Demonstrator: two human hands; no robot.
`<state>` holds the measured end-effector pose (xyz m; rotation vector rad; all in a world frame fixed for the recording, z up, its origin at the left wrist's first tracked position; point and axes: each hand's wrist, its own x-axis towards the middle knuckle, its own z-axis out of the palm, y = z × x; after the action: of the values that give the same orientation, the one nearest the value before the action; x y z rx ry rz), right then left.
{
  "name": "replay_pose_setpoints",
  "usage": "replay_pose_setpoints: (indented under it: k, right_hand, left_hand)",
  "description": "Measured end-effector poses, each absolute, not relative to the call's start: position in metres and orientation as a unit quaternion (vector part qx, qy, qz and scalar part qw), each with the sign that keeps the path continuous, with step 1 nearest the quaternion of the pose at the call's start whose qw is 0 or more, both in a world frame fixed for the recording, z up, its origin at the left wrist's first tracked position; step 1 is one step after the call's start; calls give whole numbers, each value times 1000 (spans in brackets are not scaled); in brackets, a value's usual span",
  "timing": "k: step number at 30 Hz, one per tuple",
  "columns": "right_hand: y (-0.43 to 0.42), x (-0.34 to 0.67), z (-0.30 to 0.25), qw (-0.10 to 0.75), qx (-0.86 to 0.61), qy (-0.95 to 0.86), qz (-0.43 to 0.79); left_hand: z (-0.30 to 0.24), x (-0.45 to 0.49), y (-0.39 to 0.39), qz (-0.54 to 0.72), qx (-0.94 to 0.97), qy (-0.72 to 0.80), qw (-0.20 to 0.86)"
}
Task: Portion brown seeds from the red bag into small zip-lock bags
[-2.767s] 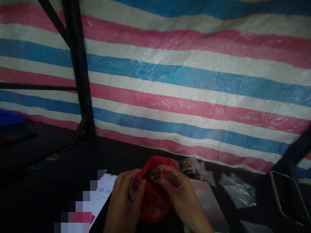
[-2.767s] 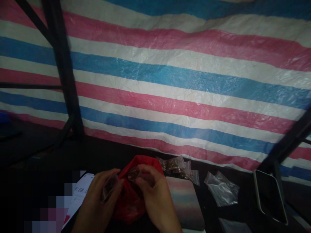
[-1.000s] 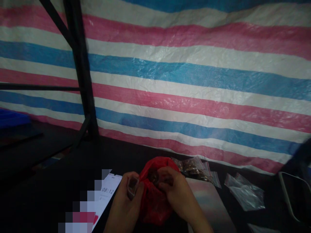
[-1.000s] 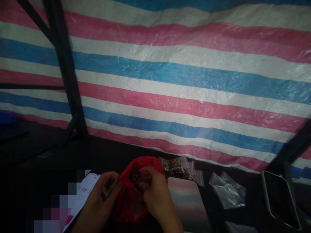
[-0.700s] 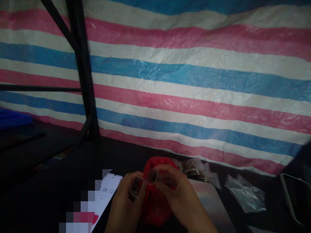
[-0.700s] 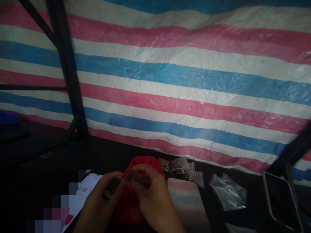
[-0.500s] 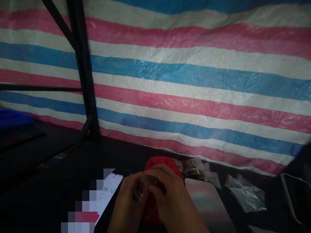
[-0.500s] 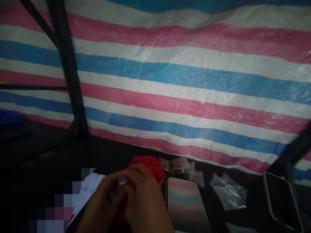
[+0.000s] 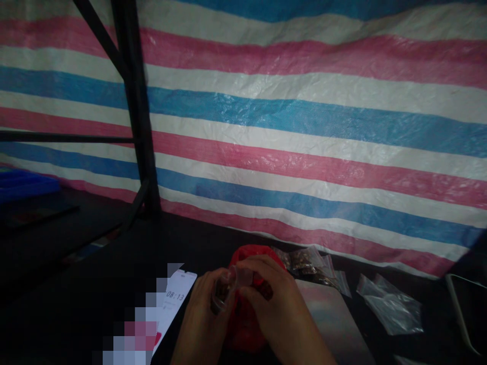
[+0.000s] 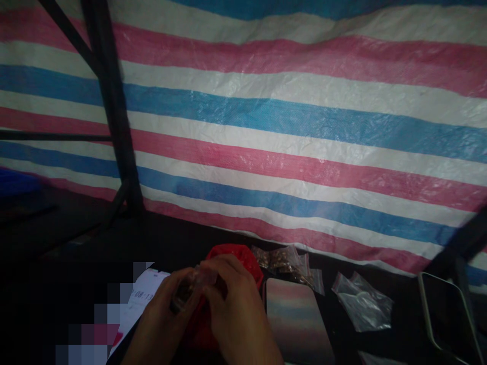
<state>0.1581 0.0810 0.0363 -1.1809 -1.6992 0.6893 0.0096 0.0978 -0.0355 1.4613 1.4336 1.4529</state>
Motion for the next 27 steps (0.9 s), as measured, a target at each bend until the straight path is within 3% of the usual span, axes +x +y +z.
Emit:
replay_pose_setpoints:
  k: [7,12,15,21,27]
  right_hand:
    - [94,177,15,431,-574,-653,243]
    - [82,173,10,428,-581,-651,236]
    - [65,161,21,445,-535,-651,304]
    - [50,152,32,494,-454,-684,286]
    - [49,173,30,511,-472,-649,307]
  left_hand:
    - [-38,9,97,552,563,542,293]
    - [-42,10,94,605,589,530,71]
    - [-44,13,90,612,605,508,-37]
    - [-51,23,95,641,569,509,-83]
    - [-41,44,82,648,616,440,-85]
